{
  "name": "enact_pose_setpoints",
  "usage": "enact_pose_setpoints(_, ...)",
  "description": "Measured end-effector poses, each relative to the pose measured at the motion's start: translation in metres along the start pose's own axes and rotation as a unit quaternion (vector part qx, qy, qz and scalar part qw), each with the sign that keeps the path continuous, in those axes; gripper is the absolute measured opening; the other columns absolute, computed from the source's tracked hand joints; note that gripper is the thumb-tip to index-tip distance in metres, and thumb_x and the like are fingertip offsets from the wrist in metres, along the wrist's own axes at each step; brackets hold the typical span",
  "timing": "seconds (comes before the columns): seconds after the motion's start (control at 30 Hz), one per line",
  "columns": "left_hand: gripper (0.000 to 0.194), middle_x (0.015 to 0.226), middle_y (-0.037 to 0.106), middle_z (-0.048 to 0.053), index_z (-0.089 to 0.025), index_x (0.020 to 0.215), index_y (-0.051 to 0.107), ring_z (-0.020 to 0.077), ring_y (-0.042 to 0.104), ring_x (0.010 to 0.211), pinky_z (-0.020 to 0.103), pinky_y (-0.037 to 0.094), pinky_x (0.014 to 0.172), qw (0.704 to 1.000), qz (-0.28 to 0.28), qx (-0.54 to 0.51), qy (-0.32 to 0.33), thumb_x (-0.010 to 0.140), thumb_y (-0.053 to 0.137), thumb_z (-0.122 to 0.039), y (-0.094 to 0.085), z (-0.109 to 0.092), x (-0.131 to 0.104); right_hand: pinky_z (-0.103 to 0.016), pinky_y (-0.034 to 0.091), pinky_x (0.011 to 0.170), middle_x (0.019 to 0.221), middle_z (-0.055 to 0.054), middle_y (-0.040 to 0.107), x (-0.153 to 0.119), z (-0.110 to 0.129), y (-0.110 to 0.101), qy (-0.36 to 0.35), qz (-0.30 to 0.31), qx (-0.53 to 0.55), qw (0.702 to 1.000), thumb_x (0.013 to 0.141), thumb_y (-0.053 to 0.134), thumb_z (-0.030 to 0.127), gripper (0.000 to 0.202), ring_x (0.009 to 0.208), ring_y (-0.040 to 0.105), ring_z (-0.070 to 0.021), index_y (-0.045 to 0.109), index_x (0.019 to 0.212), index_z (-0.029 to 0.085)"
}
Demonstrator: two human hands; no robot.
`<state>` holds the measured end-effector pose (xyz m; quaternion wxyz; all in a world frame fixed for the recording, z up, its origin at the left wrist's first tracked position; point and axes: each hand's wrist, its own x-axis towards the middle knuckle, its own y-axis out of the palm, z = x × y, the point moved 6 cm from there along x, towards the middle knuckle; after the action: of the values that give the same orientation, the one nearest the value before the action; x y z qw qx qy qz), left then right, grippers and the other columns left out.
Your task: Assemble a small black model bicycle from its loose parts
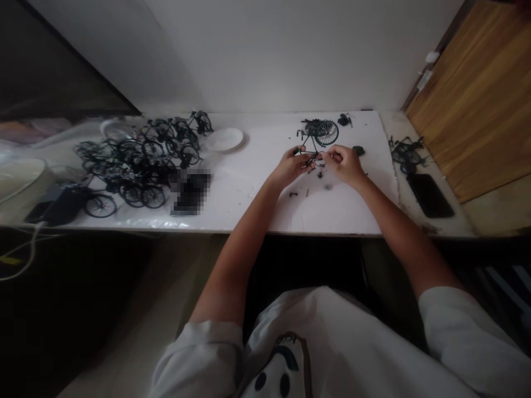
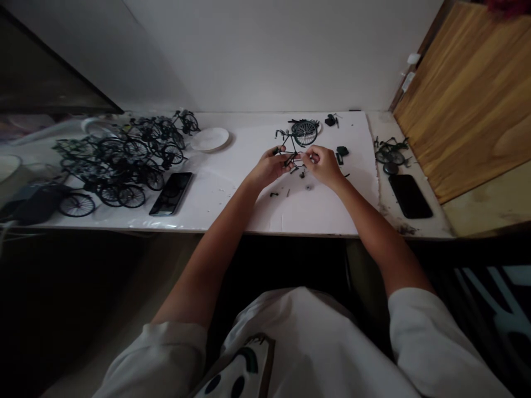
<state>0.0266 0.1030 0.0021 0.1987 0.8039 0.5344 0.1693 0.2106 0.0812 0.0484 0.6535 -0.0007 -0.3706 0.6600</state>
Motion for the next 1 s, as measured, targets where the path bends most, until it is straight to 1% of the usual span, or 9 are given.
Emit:
enact_pose_setpoints(0.17, 0.04, 0.094, 0.082, 0.007, -0.022, 0.102, 0.053, 0.0144, 0.072, 0.073, 0.031, 0.055, 0.079, 1.0, 0.003, 0.002, -0.002, 0.077, 0.083, -0.014, 0.0002, 0.0014, 0.0002, -0.034, 0.03, 0.065, 0.064, 0.006, 0.031, -0.0002, 0.0016, -0.0001, -0.004, 0.005, -0.002, 1.0, 0.095, 0.072, 0.046, 0.031, 0.062, 0.032, -0.0136, 0.068, 0.079, 0.021)
enact_pose_setpoints(0.3, 0.041, 0.094, 0.082, 0.007, -0.021, 0.102, 0.053, 0.0144, 0.073, 0.074, 0.03, 0.056, 0.08, 1.0, 0.006, 0.003, -0.002, 0.076, 0.084, -0.015, 0.0008, 0.0006, -0.0007, -0.033, 0.03, 0.065, 0.063, 0.006, 0.032, -0.0003, 0.0018, 0.0004, -0.004, 0.007, -0.01, 1.0, 0.096, 0.073, 0.047, 0.032, 0.062, 0.033, -0.0137, 0.068, 0.079, 0.021)
enact_pose_setpoints(0.5, 0.046, 0.093, 0.082, 0.009, -0.021, 0.104, 0.052, 0.0161, 0.075, 0.072, 0.029, 0.055, 0.074, 1.0, 0.003, 0.021, -0.012, 0.075, 0.087, -0.017, 0.0045, 0.0003, -0.0031, -0.033, 0.028, 0.063, 0.061, 0.007, 0.03, 0.0009, -0.0006, -0.0005, 0.005, -0.021, -0.013, 1.0, 0.094, 0.075, 0.046, 0.032, 0.06, 0.03, -0.0132, 0.065, 0.075, 0.021)
enact_pose_setpoints(0.6, 0.045, 0.091, 0.081, 0.008, -0.021, 0.103, 0.051, 0.0163, 0.075, 0.071, 0.03, 0.054, 0.073, 0.999, 0.004, 0.03, -0.01, 0.075, 0.086, -0.018, 0.0064, 0.0002, -0.0042, -0.033, 0.027, 0.062, 0.059, 0.007, 0.03, 0.0012, -0.0006, -0.001, 0.011, -0.031, -0.018, 0.999, 0.093, 0.076, 0.049, 0.035, 0.059, 0.029, -0.0128, 0.065, 0.074, 0.021)
enact_pose_setpoints(0.73, 0.043, 0.09, 0.08, 0.006, -0.021, 0.102, 0.05, 0.0157, 0.075, 0.071, 0.03, 0.054, 0.073, 0.999, 0.001, 0.045, -0.014, 0.076, 0.084, -0.016, 0.0073, 0.0011, -0.0044, -0.033, 0.029, 0.062, 0.058, 0.007, 0.036, 0.0016, -0.0015, -0.0012, 0.018, -0.036, -0.033, 0.999, 0.091, 0.078, 0.057, 0.041, 0.058, 0.031, -0.0128, 0.069, 0.075, 0.02)
enact_pose_setpoints(0.9, 0.046, 0.099, 0.083, 0.013, -0.022, 0.1, 0.049, 0.0143, 0.073, 0.071, 0.03, 0.054, 0.072, 0.998, 0.01, 0.061, -0.005, 0.079, 0.09, -0.024, 0.0078, 0.0021, -0.0037, -0.034, 0.032, 0.064, 0.058, 0.005, 0.043, 0.0027, -0.0057, -0.0014, 0.023, -0.045, -0.051, 0.997, 0.09, 0.076, 0.063, 0.048, 0.059, 0.036, -0.0139, 0.069, 0.072, 0.02)
enact_pose_setpoints(1.0, 0.05, 0.1, 0.084, 0.012, -0.022, 0.101, 0.048, 0.0132, 0.073, 0.071, 0.029, 0.054, 0.074, 0.998, 0.012, 0.067, 0.001, 0.078, 0.092, -0.025, 0.0072, 0.0025, -0.0038, -0.034, 0.032, 0.064, 0.059, 0.004, 0.043, 0.0027, -0.0073, -0.0009, 0.02, -0.045, -0.049, 0.998, 0.091, 0.074, 0.067, 0.051, 0.059, 0.036, -0.0141, 0.067, 0.071, 0.02)
